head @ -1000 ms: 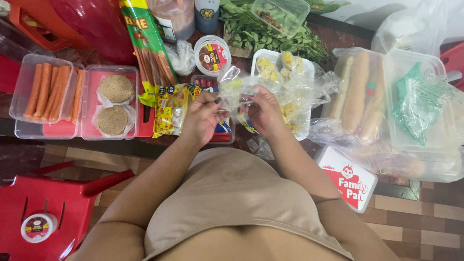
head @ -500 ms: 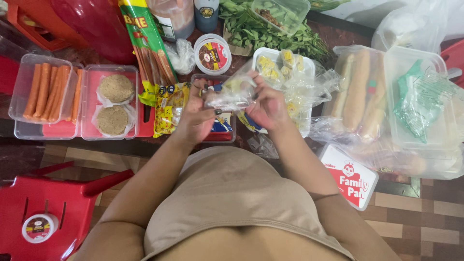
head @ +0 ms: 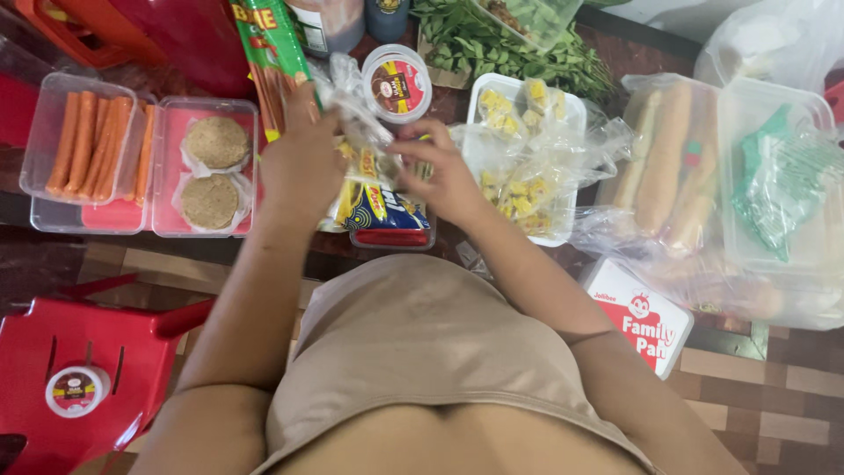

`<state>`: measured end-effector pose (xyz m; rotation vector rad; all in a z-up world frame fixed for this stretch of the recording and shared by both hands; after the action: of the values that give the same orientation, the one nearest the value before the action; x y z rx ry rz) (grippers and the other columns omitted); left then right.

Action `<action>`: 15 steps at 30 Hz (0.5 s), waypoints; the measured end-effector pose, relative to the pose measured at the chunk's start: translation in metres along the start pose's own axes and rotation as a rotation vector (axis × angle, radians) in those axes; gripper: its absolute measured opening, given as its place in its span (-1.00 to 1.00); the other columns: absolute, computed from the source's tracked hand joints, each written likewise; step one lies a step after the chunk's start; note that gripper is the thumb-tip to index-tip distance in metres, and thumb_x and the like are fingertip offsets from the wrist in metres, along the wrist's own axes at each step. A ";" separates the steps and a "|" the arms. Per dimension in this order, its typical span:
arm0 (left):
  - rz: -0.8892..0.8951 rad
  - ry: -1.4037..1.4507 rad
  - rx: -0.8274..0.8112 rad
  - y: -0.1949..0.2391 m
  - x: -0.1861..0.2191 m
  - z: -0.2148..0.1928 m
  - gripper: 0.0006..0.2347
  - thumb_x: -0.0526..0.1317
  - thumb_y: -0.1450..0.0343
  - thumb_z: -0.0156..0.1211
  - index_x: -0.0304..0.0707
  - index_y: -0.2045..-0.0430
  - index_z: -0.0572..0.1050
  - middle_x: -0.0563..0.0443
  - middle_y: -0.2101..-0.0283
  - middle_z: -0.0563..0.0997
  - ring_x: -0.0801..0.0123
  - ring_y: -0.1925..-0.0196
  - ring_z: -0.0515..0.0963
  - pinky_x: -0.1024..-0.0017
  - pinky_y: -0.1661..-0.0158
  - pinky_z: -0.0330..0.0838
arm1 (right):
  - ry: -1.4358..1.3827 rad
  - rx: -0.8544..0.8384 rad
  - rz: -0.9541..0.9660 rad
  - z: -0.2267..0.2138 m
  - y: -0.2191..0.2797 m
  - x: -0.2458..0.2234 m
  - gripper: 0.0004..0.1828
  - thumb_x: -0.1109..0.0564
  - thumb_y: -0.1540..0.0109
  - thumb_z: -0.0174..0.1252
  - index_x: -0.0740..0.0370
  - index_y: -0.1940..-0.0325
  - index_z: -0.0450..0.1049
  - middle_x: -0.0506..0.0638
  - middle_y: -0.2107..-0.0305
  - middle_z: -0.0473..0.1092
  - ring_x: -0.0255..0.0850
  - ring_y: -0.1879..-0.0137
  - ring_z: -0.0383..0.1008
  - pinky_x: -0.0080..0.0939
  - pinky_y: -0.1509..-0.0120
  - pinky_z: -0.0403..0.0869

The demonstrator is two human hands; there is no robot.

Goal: The person packs small yellow snack items from a branded bag into clear plastic bags. They place the filled bags into a white styrofoam tray on a table cluttered with other food items like sausages and bread. The person handles the items one by one, filling multiple bags and arranging them in the tray.

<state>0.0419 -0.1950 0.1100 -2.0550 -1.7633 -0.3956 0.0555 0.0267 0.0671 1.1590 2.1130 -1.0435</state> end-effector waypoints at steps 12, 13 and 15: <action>-0.010 0.085 -0.222 0.012 -0.027 0.006 -0.82 -0.24 -0.34 0.25 -0.03 0.19 0.62 0.00 -0.28 0.39 0.02 -0.11 0.58 0.11 -0.08 0.44 | 0.628 -0.334 -0.059 0.092 0.013 0.103 -0.54 0.25 -0.02 0.24 0.22 -0.03 0.51 0.12 0.07 0.46 0.11 -0.07 0.48 0.14 -0.14 0.43; -0.006 0.100 -0.223 0.010 -0.027 0.006 -0.79 -0.25 -0.33 0.25 -0.03 0.17 0.61 -0.01 -0.29 0.38 0.01 -0.11 0.57 0.11 -0.08 0.44 | 0.579 -0.359 0.017 0.089 0.011 0.103 -0.52 0.26 -0.04 0.24 0.21 -0.07 0.51 0.13 0.04 0.46 0.12 -0.10 0.47 0.12 -0.17 0.43; -0.005 0.129 -0.234 0.010 -0.027 0.007 -0.74 -0.26 -0.31 0.24 -0.03 0.12 0.59 -0.01 -0.31 0.35 0.00 -0.11 0.57 0.11 -0.06 0.44 | 0.435 -0.349 0.093 0.076 0.012 0.094 -0.49 0.27 -0.03 0.28 0.22 -0.09 0.51 0.15 0.01 0.47 0.12 -0.13 0.46 0.08 -0.22 0.44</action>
<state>0.0468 -0.2160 0.0907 -2.1265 -1.7137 -0.7507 0.0235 0.0124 -0.0492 1.3758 2.4120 -0.3746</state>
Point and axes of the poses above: each hand's wrist, its own y-axis away from the middle knuckle, its own z-axis out of the palm, x = y × z, the point moved 3 cm from there along -y, towards the middle knuckle
